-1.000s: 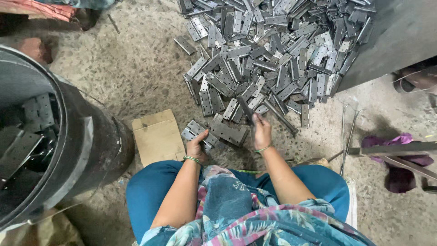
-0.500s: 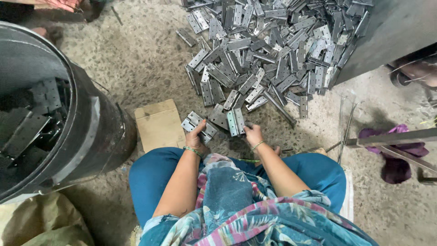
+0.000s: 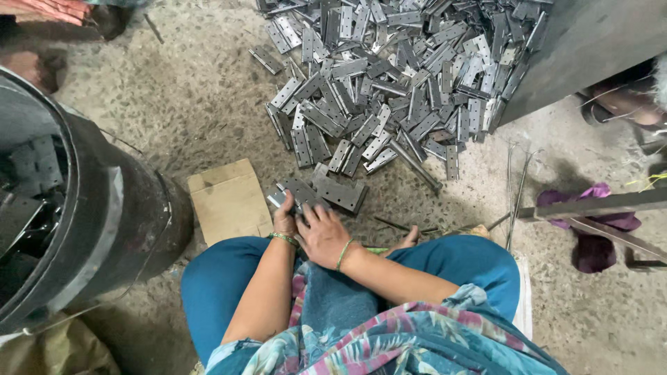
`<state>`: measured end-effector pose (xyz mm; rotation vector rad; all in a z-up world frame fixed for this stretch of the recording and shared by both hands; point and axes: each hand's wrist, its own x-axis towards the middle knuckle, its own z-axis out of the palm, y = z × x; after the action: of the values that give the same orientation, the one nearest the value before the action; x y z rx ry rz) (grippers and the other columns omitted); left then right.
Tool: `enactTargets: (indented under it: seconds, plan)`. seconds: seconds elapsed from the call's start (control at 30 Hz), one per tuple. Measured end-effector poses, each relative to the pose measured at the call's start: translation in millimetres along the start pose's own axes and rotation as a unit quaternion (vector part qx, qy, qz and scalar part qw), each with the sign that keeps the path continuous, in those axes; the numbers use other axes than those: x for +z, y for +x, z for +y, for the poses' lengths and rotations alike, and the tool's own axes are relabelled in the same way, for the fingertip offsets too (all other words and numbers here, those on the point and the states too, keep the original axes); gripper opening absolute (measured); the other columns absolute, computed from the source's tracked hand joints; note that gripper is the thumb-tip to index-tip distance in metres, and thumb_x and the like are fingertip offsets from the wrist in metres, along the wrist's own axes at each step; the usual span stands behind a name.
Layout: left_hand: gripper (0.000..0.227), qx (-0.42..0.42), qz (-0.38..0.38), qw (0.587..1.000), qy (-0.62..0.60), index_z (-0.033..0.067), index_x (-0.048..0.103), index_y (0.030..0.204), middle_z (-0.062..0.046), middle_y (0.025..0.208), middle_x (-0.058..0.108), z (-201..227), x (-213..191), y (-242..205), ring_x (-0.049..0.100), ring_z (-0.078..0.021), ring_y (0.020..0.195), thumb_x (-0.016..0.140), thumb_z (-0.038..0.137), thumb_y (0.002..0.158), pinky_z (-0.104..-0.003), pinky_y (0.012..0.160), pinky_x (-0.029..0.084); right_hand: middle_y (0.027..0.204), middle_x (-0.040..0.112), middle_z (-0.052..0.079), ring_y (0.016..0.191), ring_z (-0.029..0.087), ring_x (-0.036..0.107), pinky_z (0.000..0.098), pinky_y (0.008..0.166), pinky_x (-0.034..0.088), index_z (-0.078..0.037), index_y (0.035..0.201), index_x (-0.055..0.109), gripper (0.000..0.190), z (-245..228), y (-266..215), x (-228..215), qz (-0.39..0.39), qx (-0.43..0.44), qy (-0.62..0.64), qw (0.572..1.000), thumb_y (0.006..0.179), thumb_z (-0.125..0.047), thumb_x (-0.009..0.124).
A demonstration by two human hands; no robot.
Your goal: The person sits on the floor and assembles metal hinge components by hand. They pick up two flat metal plates and a cylindrical pin, align the plates, insert the pin through the holes, and then place the assembled hinge into a nearby bucket. This process is repeated continuously throughout the clip.
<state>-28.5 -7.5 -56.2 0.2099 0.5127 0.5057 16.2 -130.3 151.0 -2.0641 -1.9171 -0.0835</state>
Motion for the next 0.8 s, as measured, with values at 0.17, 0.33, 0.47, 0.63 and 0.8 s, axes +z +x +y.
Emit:
enactTargets:
  seconds: [0.17, 0.33, 0.47, 0.63, 0.8]
  plan:
    - [0.033, -0.016, 0.053, 0.997, 0.045, 0.0041, 0.07, 0.105, -0.008, 0.094, 0.072, 2, 12, 0, 0.069, -0.0241, 0.083, 0.082, 0.019, 0.078, -0.042, 0.079, 0.058, 0.111, 0.07, 0.022, 0.1, 0.04, 0.069, 0.0447, 0.089, 0.056, -0.002, 0.118, 0.07, 0.033, 99, 12, 35, 0.131, 0.161, 0.167, 0.964, 0.099, -0.029, 0.066]
    - [0.027, -0.034, 0.088, 0.995, 0.022, 0.0057, 0.07, 0.096, -0.007, 0.088, 0.071, 4, 32, -2, 0.07, -0.0244, 0.078, 0.079, 0.015, 0.073, -0.041, 0.076, 0.059, 0.113, 0.07, 0.027, 0.106, 0.045, 0.066, 0.0512, 0.091, 0.052, 0.002, 0.119, 0.066, 0.051, 261, 8, 105, 0.079, 0.458, 0.056, 0.884, 0.094, -0.041, 0.073]
    - [0.028, -0.019, 0.113, 0.993, 0.021, 0.0034, 0.071, 0.097, -0.007, 0.088, 0.072, 5, 36, 5, 0.069, -0.0237, 0.078, 0.079, 0.015, 0.073, -0.039, 0.075, 0.058, 0.114, 0.067, 0.03, 0.106, 0.046, 0.066, 0.0508, 0.092, 0.053, 0.002, 0.131, 0.052, 0.074, 321, -12, 156, 0.024, 0.59, 0.05, 0.806, 0.085, -0.049, 0.08]
    - [0.026, -0.016, 0.105, 0.994, 0.014, 0.0053, 0.069, 0.097, -0.006, 0.086, 0.071, 5, 30, 10, 0.068, -0.0234, 0.077, 0.08, 0.015, 0.076, -0.039, 0.074, 0.058, 0.118, 0.063, 0.031, 0.106, 0.048, 0.064, 0.0506, 0.091, 0.053, 0.003, 0.134, 0.043, 0.09, 329, -8, 189, 0.041, 0.538, -0.005, 0.842, 0.073, -0.046, 0.088]
    - [0.025, -0.025, 0.102, 0.994, 0.016, 0.0039, 0.069, 0.098, -0.006, 0.087, 0.071, 7, 32, 13, 0.07, -0.022, 0.077, 0.079, 0.015, 0.077, -0.038, 0.075, 0.059, 0.125, 0.061, 0.031, 0.114, 0.045, 0.063, 0.0473, 0.099, 0.052, 0.004, 0.133, 0.046, 0.082, 326, 1, 174, -0.044, 0.598, 0.014, 0.8, 0.074, -0.037, 0.085]
